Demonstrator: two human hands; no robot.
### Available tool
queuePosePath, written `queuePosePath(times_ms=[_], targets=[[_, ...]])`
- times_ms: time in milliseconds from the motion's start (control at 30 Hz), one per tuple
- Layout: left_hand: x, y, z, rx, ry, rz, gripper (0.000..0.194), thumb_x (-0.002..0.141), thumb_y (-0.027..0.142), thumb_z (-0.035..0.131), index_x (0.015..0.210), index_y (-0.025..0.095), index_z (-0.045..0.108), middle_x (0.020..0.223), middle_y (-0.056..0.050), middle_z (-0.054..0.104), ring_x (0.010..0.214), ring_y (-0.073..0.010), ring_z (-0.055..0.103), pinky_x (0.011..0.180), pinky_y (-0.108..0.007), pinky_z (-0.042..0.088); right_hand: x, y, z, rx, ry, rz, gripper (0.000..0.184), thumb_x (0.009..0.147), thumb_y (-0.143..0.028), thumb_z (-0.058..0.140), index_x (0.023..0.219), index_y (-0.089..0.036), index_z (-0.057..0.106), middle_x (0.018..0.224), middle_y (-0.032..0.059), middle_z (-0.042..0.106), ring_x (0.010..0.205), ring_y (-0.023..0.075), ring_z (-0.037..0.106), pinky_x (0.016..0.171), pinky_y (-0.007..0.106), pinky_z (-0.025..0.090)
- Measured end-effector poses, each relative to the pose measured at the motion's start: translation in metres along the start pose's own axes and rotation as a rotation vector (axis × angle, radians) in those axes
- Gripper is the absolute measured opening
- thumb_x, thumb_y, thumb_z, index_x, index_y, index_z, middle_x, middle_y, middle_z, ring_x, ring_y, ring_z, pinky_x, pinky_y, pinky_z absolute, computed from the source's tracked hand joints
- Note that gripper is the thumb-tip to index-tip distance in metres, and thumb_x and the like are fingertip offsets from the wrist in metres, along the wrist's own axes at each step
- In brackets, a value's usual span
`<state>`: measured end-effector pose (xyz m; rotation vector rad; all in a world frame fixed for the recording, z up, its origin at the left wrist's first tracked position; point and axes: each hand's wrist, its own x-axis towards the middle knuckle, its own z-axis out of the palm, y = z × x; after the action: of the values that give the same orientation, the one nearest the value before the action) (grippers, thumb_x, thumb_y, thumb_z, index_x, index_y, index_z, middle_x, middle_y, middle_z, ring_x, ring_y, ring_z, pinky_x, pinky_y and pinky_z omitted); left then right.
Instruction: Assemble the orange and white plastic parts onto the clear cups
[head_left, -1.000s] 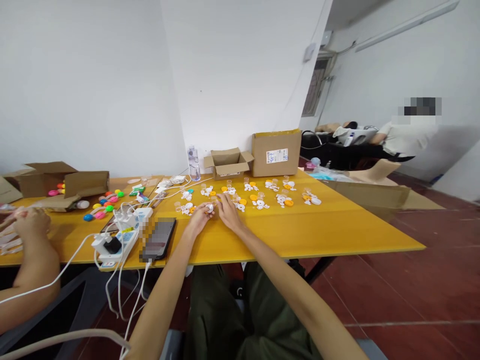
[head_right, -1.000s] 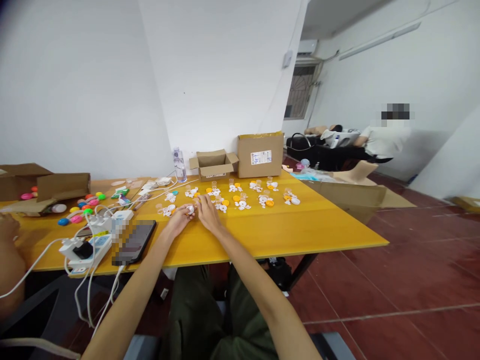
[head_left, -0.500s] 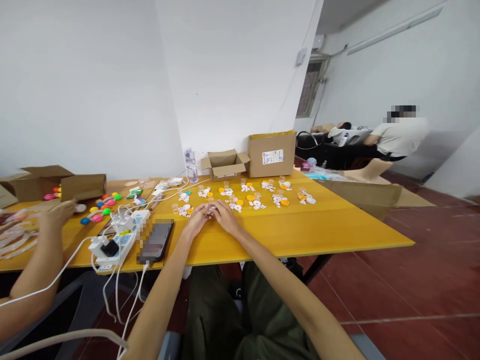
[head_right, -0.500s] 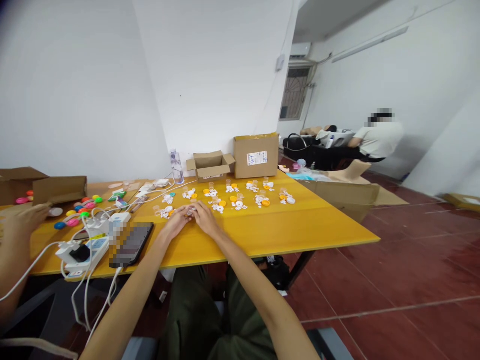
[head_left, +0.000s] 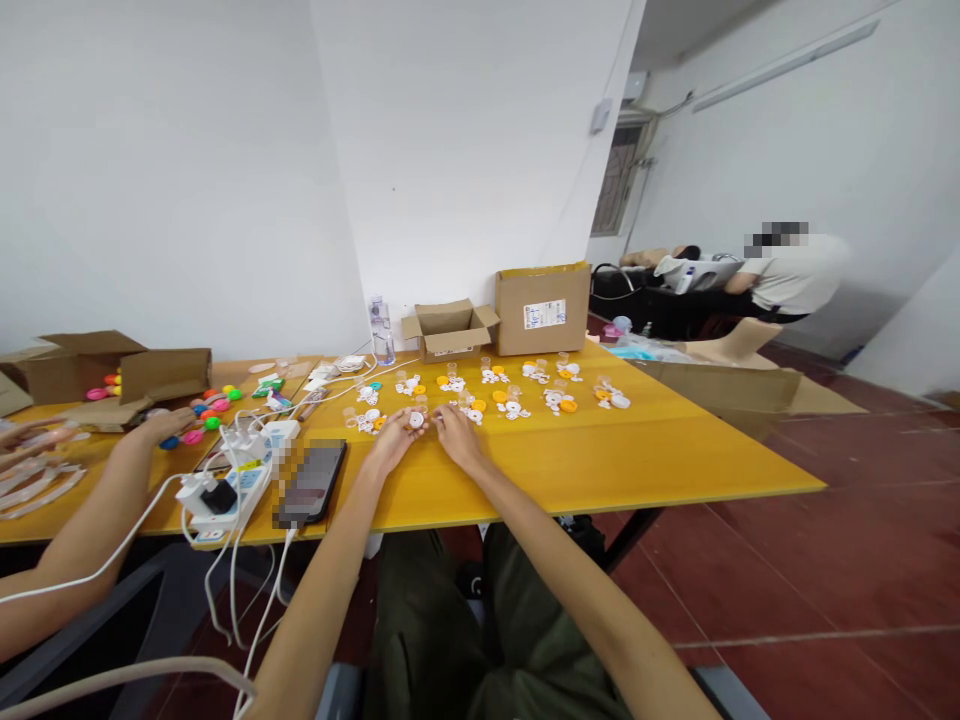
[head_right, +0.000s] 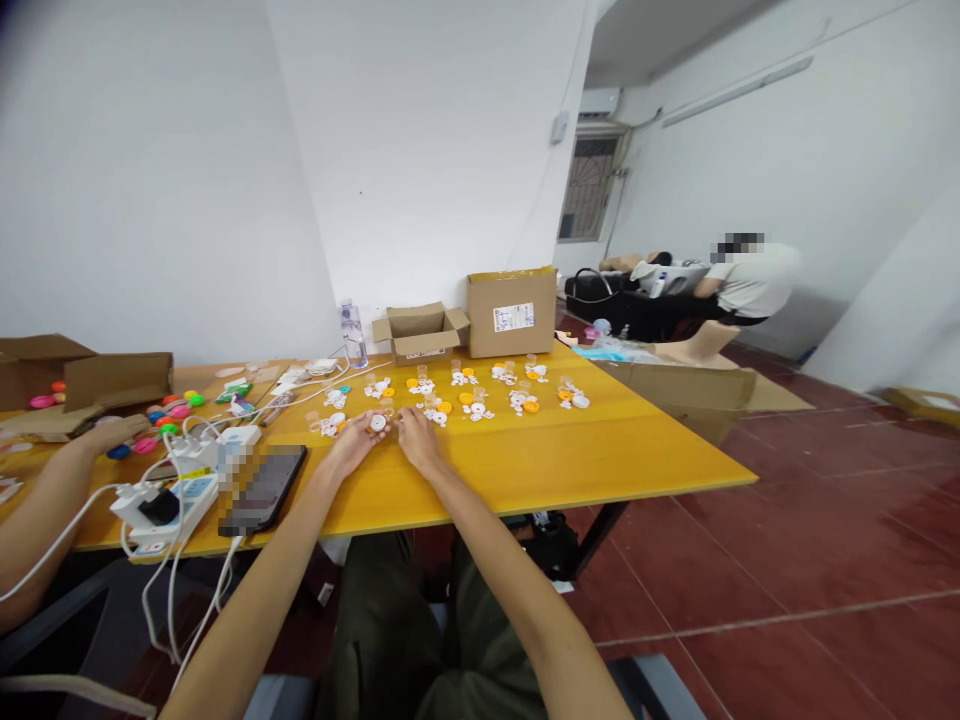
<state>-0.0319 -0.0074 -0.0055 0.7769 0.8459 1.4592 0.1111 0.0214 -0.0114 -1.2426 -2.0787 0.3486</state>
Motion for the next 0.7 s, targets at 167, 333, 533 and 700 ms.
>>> queuePosePath(times_ms=[167, 333, 533, 700], targets=[[0.0005, -0.0002, -0.0008, 0.023, -0.007, 0.004, 0.004, 0.08, 0.015, 0.074, 0.077, 0.015, 0.072, 0.074, -0.005, 0.071, 0.066, -0.0133, 0.065, 0.072, -0.026, 0.055, -0.0014, -0.0036, -0.0039, -0.101, -0.067, 0.009, 0.028, 0.095, -0.009, 0.047, 0.103, -0.021, 0.071, 0.111, 0.0089, 0.07, 0.101, 0.0204, 0.065, 0.089, 0.03, 0.049], [0.0028, -0.0018, -0.0034, 0.006, 0.004, -0.003, 0.004, 0.079, 0.013, 0.073, 0.078, 0.016, 0.071, 0.076, -0.006, 0.072, 0.069, -0.0146, 0.067, 0.074, -0.028, 0.057, -0.0045, -0.0057, -0.0077, -0.194, -0.093, 0.018, 0.028, 0.095, -0.013, 0.047, 0.104, -0.023, 0.072, 0.11, 0.0092, 0.07, 0.103, 0.0223, 0.064, 0.087, 0.033, 0.05], [0.0042, -0.0037, -0.0057, -0.011, 0.02, -0.003, 0.009, 0.075, 0.012, 0.076, 0.082, 0.016, 0.072, 0.08, -0.007, 0.074, 0.077, -0.0166, 0.07, 0.081, -0.031, 0.058, -0.0086, -0.0063, -0.0075, -0.268, -0.103, -0.016, 0.034, 0.095, -0.011, 0.043, 0.106, -0.024, 0.072, 0.111, 0.0104, 0.069, 0.108, 0.0235, 0.062, 0.092, 0.035, 0.048], [0.0042, -0.0032, -0.0051, -0.009, 0.03, -0.004, 0.012, 0.072, 0.01, 0.076, 0.08, 0.017, 0.071, 0.082, -0.006, 0.075, 0.081, -0.0178, 0.07, 0.081, -0.032, 0.059, -0.0097, -0.0063, -0.0083, -0.256, -0.075, -0.018, 0.03, 0.095, -0.013, 0.046, 0.103, -0.024, 0.072, 0.109, 0.0108, 0.07, 0.109, 0.025, 0.061, 0.094, 0.037, 0.047]])
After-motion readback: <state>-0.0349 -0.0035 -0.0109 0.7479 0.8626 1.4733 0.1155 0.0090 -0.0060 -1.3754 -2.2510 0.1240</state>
